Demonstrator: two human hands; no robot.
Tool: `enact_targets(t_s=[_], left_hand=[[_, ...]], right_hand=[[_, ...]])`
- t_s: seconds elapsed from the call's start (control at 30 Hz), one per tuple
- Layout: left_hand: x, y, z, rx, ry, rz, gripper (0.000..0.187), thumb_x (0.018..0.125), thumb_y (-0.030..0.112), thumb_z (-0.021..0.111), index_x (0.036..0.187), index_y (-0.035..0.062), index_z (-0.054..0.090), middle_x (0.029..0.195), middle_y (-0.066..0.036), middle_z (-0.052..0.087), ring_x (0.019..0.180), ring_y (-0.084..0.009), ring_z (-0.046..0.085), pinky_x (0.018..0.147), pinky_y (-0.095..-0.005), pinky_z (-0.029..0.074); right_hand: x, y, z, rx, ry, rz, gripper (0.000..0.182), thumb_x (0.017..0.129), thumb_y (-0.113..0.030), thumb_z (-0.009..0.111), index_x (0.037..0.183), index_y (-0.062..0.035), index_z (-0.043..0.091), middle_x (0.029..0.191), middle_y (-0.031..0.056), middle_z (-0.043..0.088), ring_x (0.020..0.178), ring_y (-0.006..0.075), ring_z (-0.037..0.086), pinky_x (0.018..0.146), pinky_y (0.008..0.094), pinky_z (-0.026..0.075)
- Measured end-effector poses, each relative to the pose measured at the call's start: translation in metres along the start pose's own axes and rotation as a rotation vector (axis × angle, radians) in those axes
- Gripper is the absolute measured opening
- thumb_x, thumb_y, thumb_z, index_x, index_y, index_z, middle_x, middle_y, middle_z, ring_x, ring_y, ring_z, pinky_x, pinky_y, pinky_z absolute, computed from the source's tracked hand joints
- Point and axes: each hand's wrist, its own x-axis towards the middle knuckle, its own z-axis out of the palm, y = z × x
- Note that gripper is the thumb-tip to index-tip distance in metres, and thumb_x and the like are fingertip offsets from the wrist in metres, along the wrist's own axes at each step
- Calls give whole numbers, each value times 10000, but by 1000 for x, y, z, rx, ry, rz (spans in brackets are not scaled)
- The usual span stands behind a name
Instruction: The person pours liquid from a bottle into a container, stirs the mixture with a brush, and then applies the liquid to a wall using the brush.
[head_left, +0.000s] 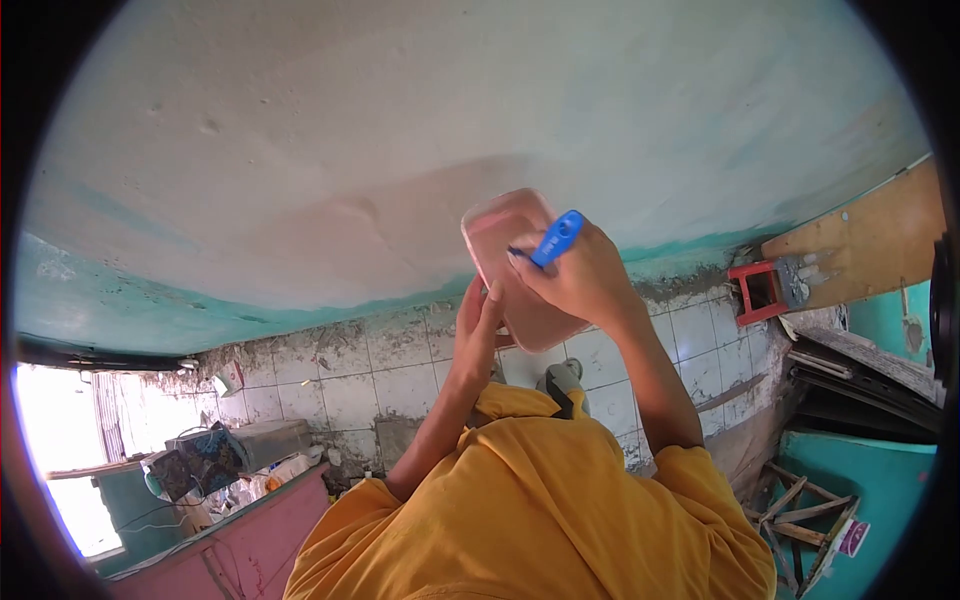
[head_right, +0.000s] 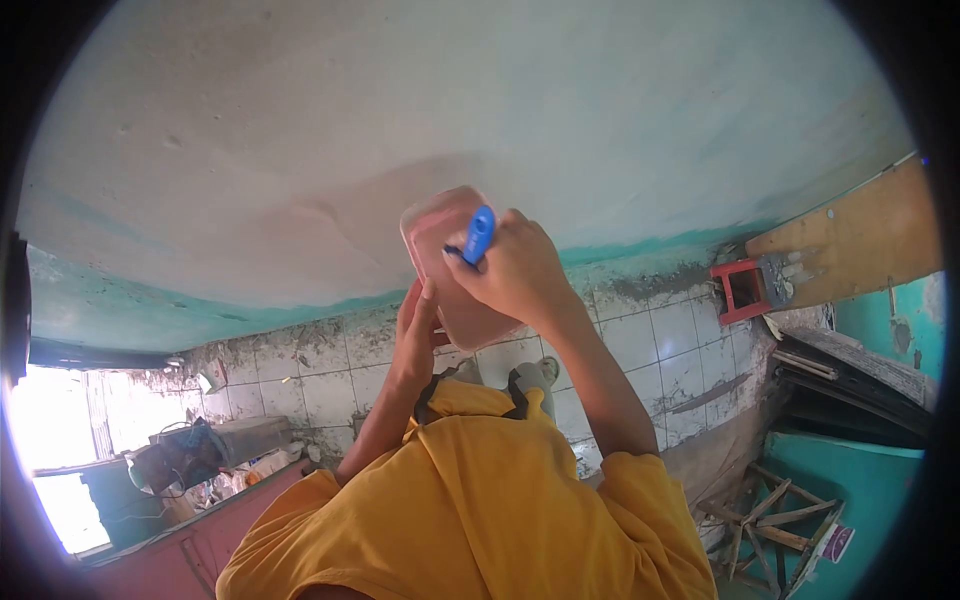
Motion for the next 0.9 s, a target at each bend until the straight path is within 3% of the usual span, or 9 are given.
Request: enact_targets(t_s=[0.13, 0.2, 0.23, 0.3, 0.37, 0.6, 0.8, 0.87, 0.9], left_hand=[[-4, 0, -3, -36, 5, 14, 744, 1028, 559, 519, 1537, 41, 358, 1303, -122, 594, 1080, -202, 658, 823, -357, 603], [-4, 1, -2, -22, -31, 13, 769, 1032, 538, 533, 1554, 19, 310, 1309, -139, 589, 1139, -220, 639, 850, -394, 610], [-4, 1, -1, -2, -43, -5, 777, 1030, 548, 529, 1557, 22, 307, 1316, -139, 583, 1137, -220, 639, 851, -397, 611], [-3, 0, -2, 23, -52, -18, 785, 1027, 558, 525, 1560, 26, 303, 1322, -138, 578, 1135, -220, 638, 852, -400, 611], [-2, -4, -3, -35, 35, -30, 738, 1012, 585, 523, 1532, 77, 391, 1272, -95, 600, 997, -177, 671, 789, -328, 600], [-6, -3, 0, 3, 1, 8, 762, 1006, 606, 519, 1546, 85, 385, 1244, -92, 613, 969, -187, 671, 793, -343, 594], [0, -10, -6, -20, -11, -88, 782, 1004, 626, 510, 1547, 79, 381, 1293, -107, 600, 1013, -204, 675, 828, -349, 592], [3, -13, -11, -18, -4, -37, 790, 1006, 630, 503, 1542, 63, 378, 1325, -118, 591, 1053, -218, 677, 834, -350, 588], [1, -10, -11, -27, 13, -51, 786, 1010, 626, 497, 1537, 54, 377, 1338, -124, 590, 1074, -227, 678, 833, -348, 587]], right_hand=[[0, 6, -12, -1, -86, 68, 159, 863, -276, 709, 829, -125, 742, 656, 44, 680, 713, 322, 608, 678, 450, 522], [9, 4, -2, -58, -77, 138, 202, 860, -271, 730, 991, -131, 793, 747, 91, 684, 841, 315, 623, 768, 434, 536], [11, 0, 2, -34, -93, 133, 203, 873, -277, 715, 992, -132, 793, 763, 91, 686, 859, 320, 617, 767, 432, 537], [2, -4, 2, 6, -148, 62, 200, 872, -279, 718, 985, -132, 791, 771, 93, 687, 860, 321, 620, 769, 431, 537], [-3, -3, -4, 119, -225, 15, 185, 868, -280, 721, 955, -131, 786, 765, 89, 686, 855, 318, 631, 759, 435, 540], [3, -5, 1, -77, -143, 124, 154, 873, -270, 716, 942, -150, 783, 769, 66, 702, 822, 311, 644, 741, 430, 551], [6, -12, 13, 178, -210, 126, 194, 872, -309, 723, 965, -148, 777, 837, 109, 706, 828, 333, 652, 777, 439, 555], [10, 0, 25, 28, -86, 181, 211, 865, -320, 725, 945, -133, 778, 812, 109, 706, 805, 334, 652, 760, 440, 558], [10, -1, 19, -97, -158, 232, 217, 867, -306, 711, 946, -115, 779, 777, 96, 701, 801, 334, 653, 738, 443, 560]])
